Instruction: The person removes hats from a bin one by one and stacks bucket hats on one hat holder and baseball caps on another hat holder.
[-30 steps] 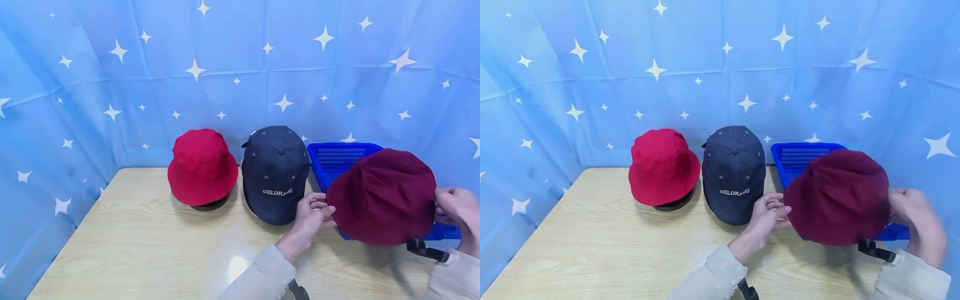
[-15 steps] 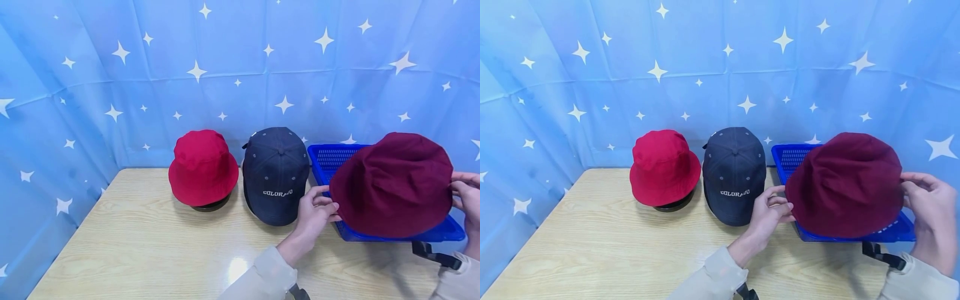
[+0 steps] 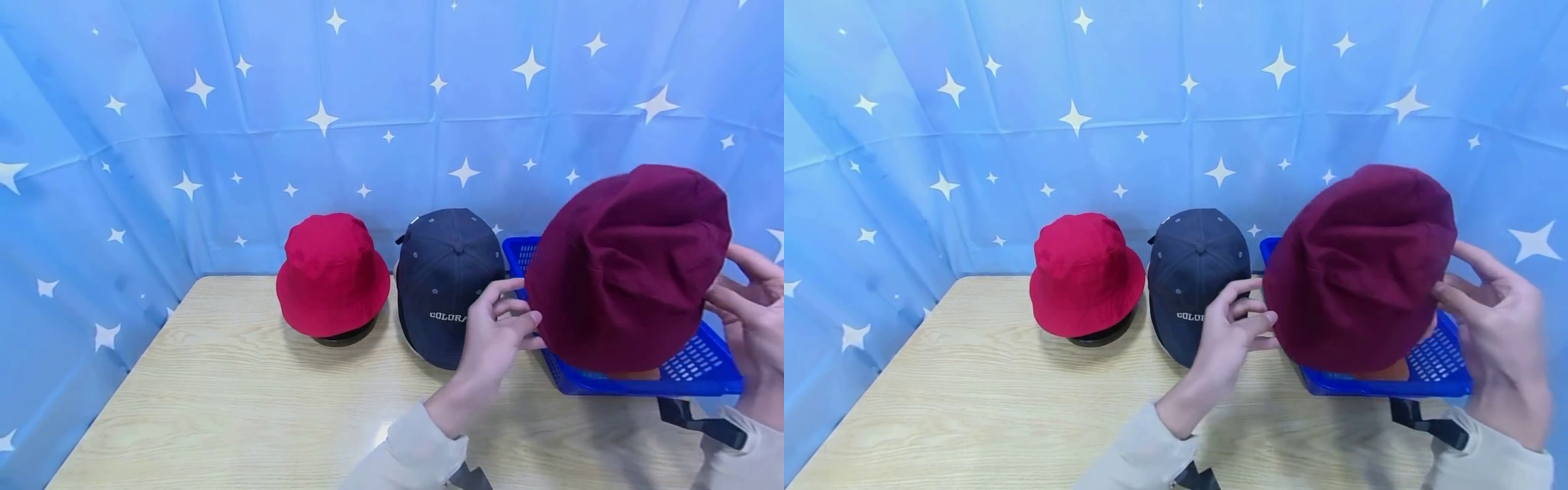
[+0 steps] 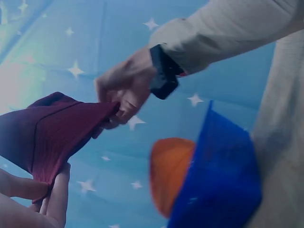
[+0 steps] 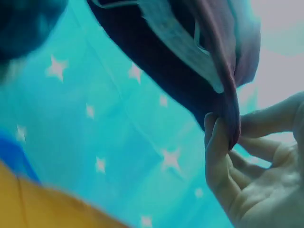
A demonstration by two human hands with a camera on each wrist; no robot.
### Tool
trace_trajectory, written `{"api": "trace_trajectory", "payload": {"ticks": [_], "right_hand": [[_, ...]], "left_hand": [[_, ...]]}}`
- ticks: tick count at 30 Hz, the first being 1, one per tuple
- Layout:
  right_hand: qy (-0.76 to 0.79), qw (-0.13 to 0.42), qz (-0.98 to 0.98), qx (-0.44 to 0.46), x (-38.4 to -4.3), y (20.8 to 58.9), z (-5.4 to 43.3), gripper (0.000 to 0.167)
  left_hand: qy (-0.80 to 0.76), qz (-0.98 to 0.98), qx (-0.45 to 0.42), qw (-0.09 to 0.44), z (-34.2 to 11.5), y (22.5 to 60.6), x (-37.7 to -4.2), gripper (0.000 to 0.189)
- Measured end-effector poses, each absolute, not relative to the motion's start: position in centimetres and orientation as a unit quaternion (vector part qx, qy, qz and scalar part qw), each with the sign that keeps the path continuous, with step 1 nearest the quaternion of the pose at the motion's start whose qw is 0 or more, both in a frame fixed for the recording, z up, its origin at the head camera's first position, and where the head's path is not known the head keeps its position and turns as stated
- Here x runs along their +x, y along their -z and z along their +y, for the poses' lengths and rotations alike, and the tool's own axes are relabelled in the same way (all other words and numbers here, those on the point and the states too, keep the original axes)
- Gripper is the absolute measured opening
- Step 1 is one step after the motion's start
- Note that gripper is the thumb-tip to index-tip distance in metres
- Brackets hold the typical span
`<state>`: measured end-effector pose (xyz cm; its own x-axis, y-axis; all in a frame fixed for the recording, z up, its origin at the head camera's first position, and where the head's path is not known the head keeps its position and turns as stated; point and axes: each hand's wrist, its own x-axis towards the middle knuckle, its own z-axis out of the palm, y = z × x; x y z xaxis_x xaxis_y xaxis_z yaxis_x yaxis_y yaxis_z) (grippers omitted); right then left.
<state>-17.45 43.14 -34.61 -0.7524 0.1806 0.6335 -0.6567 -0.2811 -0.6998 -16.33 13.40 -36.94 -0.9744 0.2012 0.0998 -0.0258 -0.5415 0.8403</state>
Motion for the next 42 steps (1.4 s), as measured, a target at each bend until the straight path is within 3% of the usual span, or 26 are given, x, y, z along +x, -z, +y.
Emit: {"api": "trace_trajectory", "payload": {"ticks": [9, 15, 19, 26, 30, 33, 38, 42], "right_hand": [[-0.839, 0.281, -0.413, 0.214, -17.6, 32.1, 34.1, 0.024], [-0.815, 0.204, -0.436, 0.324, -18.2, 32.3, 28.3, 0.043], [-0.743, 0.183, -0.548, 0.339, -18.6, 32.0, 24.5, 0.059], [-0.743, 0.244, -0.59, 0.2, -19.6, 32.4, 17.0, 0.029], [-0.743, 0.262, -0.592, 0.171, -20.6, 32.9, 13.5, 0.024], [-0.737, 0.224, -0.605, 0.201, -21.3, 33.5, 11.5, 0.037], [-0.744, 0.107, -0.611, 0.247, -22.4, 34.6, 9.2, 0.067], [-0.762, 0.039, -0.599, 0.245, -23.3, 35.8, 7.8, 0.078]], "left_hand": [[-0.859, 0.488, 0.155, 0.026, 6.5, 35.2, -16.7, 0.049], [-0.834, 0.532, 0.146, -0.03, 0.2, 35.1, -18.0, 0.05], [-0.823, 0.551, 0.115, -0.074, -3.8, 35.3, -18.9, 0.046], [-0.819, 0.554, 0.082, -0.126, -10.3, 35.3, -19.7, 0.038], [-0.844, 0.514, 0.066, -0.14, -13.1, 35.3, -20.3, 0.04], [-0.857, 0.488, 0.056, -0.157, -14.7, 35.3, -20.9, 0.043], [-0.859, 0.478, 0.024, -0.184, -16.2, 35.9, -22.1, 0.043], [-0.867, 0.461, -0.008, -0.188, -17.0, 37.0, -23.1, 0.043]]}}
